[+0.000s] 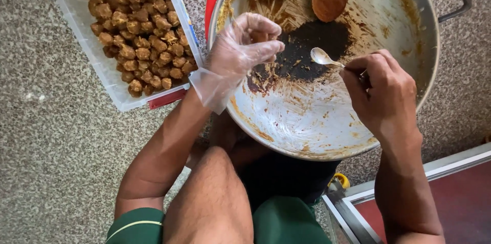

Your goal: Shaping dough into small balls using a spoon for portioning and hands for rolling before placing them in a storage container.

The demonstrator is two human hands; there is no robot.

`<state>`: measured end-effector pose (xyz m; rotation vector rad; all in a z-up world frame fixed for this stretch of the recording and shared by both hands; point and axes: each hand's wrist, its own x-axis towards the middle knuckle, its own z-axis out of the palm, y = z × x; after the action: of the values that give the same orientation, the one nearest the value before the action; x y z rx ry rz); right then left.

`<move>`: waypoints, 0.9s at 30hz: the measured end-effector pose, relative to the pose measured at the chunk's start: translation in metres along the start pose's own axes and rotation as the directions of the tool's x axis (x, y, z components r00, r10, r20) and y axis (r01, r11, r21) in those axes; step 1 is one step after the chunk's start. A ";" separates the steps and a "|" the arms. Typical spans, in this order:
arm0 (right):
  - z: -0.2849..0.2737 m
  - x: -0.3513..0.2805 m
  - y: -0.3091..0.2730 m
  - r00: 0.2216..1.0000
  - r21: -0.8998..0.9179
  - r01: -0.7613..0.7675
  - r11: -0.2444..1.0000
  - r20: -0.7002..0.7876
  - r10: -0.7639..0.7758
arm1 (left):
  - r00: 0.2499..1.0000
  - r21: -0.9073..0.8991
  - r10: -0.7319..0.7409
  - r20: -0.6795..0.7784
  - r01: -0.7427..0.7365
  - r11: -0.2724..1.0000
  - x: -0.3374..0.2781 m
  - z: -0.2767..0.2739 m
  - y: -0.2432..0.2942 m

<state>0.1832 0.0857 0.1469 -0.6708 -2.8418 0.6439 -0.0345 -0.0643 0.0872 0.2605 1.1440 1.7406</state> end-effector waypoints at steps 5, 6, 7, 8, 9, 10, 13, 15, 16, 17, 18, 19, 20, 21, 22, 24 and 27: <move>0.004 0.001 -0.006 1.000 -0.010 0.013 1.000 0.012 -0.012 | 0.996 -0.021 -0.052 0.078 0.054 0.998 -0.013 -0.003 0.015; 0.005 0.001 -0.009 1.000 -0.012 0.013 1.000 0.017 -0.013 | 0.991 -0.014 -0.109 0.079 0.110 0.994 -0.015 -0.002 0.021; 0.005 0.001 -0.011 1.000 -0.016 0.015 1.000 0.018 -0.014 | 0.991 -0.017 -0.106 0.081 0.108 0.994 -0.017 -0.004 0.023; 0.005 0.002 -0.013 1.000 -0.028 0.012 1.000 0.026 -0.011 | 0.988 0.041 -0.089 0.127 0.085 0.996 -0.018 -0.007 0.026; 0.006 0.003 -0.016 0.999 -0.040 0.011 0.999 0.035 -0.010 | 0.983 0.098 -0.073 0.171 0.057 0.994 -0.020 -0.010 0.029; 0.006 0.003 -0.019 0.999 -0.043 0.015 0.999 0.035 -0.013 | 0.983 0.096 -0.069 0.171 0.053 0.994 -0.015 -0.016 0.020; 0.007 0.004 -0.025 0.999 -0.062 0.013 0.998 0.040 -0.010 | 0.985 -0.351 -0.023 0.170 0.083 0.933 -0.006 -0.034 0.007; 0.009 0.005 -0.027 0.999 -0.084 0.028 0.996 0.042 -0.024 | 0.999 -0.329 -0.017 0.052 0.034 0.944 -0.008 -0.040 0.016; 0.009 0.006 -0.028 0.998 -0.083 0.036 0.996 0.046 -0.032 | 0.999 -0.332 -0.013 0.045 0.028 0.943 -0.011 -0.050 0.023; 0.009 0.007 -0.028 0.997 -0.109 0.045 0.993 0.072 -0.037 | 0.998 -0.245 0.059 0.038 -0.048 0.968 -0.013 -0.059 0.029; 0.009 0.008 -0.028 0.994 -0.134 0.055 0.989 0.097 -0.042 | 0.991 -0.155 0.131 0.036 -0.124 0.980 -0.016 -0.069 0.035; 0.010 0.008 -0.026 0.993 -0.129 0.066 0.989 0.103 -0.052 | 0.990 -0.154 0.135 0.024 -0.130 0.979 -0.022 -0.077 0.046; 0.010 0.008 -0.023 0.990 -0.176 0.086 0.981 0.122 -0.065 | 0.983 -0.021 0.167 -0.075 -0.169 0.985 -0.029 -0.085 0.057; 0.012 0.009 -0.020 0.987 -0.219 0.112 0.969 0.141 -0.082 | 0.963 0.118 0.209 -0.172 -0.191 0.975 -0.036 -0.093 0.068; 0.013 0.010 -0.016 0.984 -0.211 0.127 0.969 0.147 -0.097 | 0.958 0.121 0.216 -0.187 -0.195 0.973 -0.041 -0.101 0.076; 0.015 0.011 -0.009 0.974 -0.354 0.138 0.925 0.218 -0.062 | 0.970 0.528 0.124 -0.211 0.006 0.849 -0.050 -0.115 0.090; 0.018 0.020 -0.006 0.966 -0.399 0.167 0.902 0.249 -0.068 | 0.990 0.801 0.144 -0.006 -0.082 0.593 -0.067 -0.135 0.088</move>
<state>0.1589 0.0828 0.1342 -0.4956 -3.2443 0.0885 -0.1407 -0.2016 0.1065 0.8435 1.9660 1.2154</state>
